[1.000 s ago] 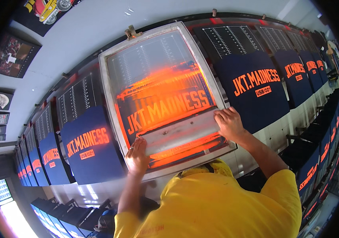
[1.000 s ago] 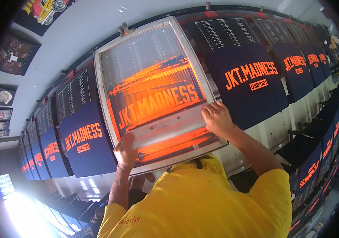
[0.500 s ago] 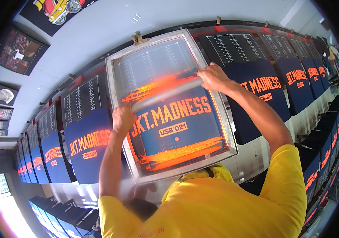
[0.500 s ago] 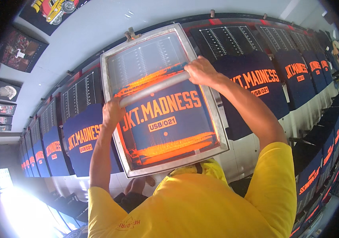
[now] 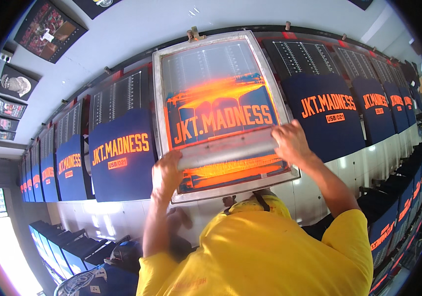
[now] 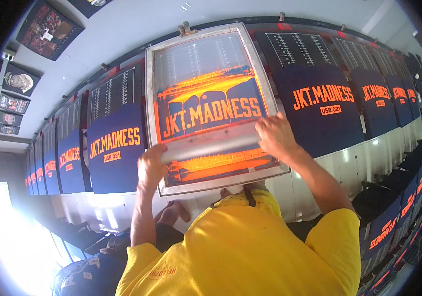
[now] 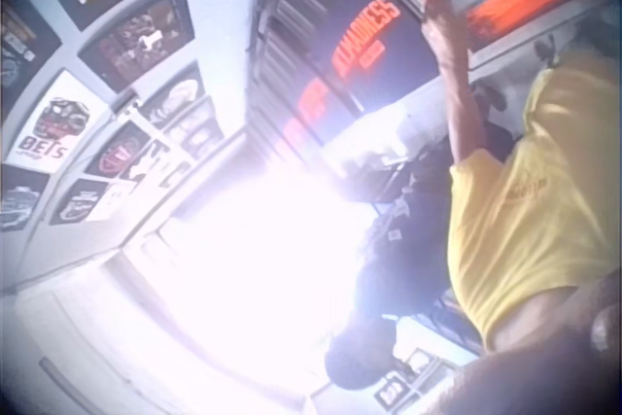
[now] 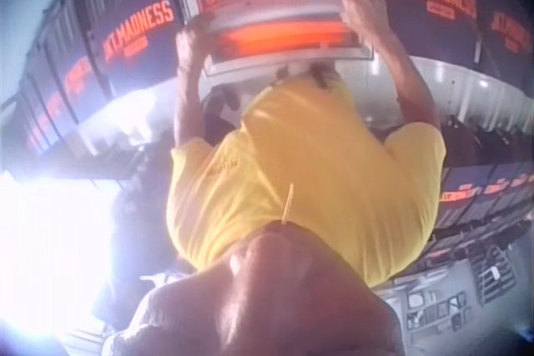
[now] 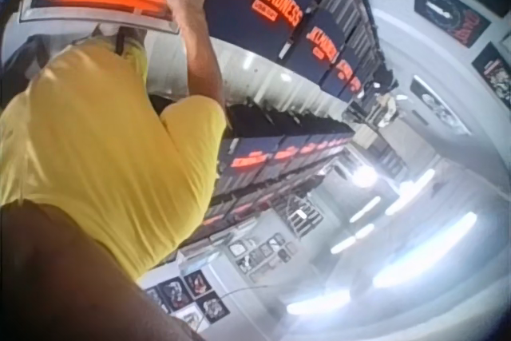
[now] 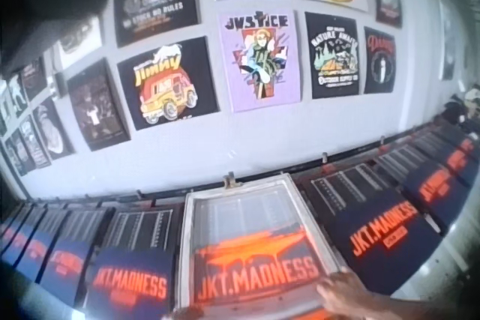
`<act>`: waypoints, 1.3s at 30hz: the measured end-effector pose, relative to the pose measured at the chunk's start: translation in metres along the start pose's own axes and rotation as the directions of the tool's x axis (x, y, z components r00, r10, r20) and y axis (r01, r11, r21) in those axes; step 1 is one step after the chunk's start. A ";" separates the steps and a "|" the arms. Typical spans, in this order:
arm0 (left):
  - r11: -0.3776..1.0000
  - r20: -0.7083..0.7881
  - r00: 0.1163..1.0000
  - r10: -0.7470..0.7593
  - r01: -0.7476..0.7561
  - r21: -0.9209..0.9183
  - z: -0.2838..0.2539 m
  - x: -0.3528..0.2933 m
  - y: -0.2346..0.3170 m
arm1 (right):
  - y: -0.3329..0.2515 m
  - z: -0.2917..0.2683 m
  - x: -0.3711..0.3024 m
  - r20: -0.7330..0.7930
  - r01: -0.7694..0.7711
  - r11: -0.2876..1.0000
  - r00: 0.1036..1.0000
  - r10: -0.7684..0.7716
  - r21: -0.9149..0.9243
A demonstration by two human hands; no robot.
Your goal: The person applies ink to t-shirts using a screen and a squeegee, repeating the process across a series of shirts on a long table.
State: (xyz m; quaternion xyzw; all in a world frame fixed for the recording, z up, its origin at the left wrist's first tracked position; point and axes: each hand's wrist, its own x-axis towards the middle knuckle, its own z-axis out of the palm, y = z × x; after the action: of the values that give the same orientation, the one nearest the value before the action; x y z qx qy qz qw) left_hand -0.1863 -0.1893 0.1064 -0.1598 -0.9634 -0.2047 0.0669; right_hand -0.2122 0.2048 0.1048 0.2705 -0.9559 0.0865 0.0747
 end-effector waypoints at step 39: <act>0.993 0.094 0.992 -0.084 0.076 0.092 0.004 0.154 -0.081 | 0.071 0.016 0.160 0.019 0.013 1.000 1.000 -0.014 0.012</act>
State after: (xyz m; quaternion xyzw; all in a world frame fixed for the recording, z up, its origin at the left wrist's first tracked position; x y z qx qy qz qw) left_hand -0.3585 -0.2148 0.1024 -0.1276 -0.9792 -0.1565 0.0187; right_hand -0.3864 0.1805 0.1105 0.2782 -0.9542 0.0890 0.0645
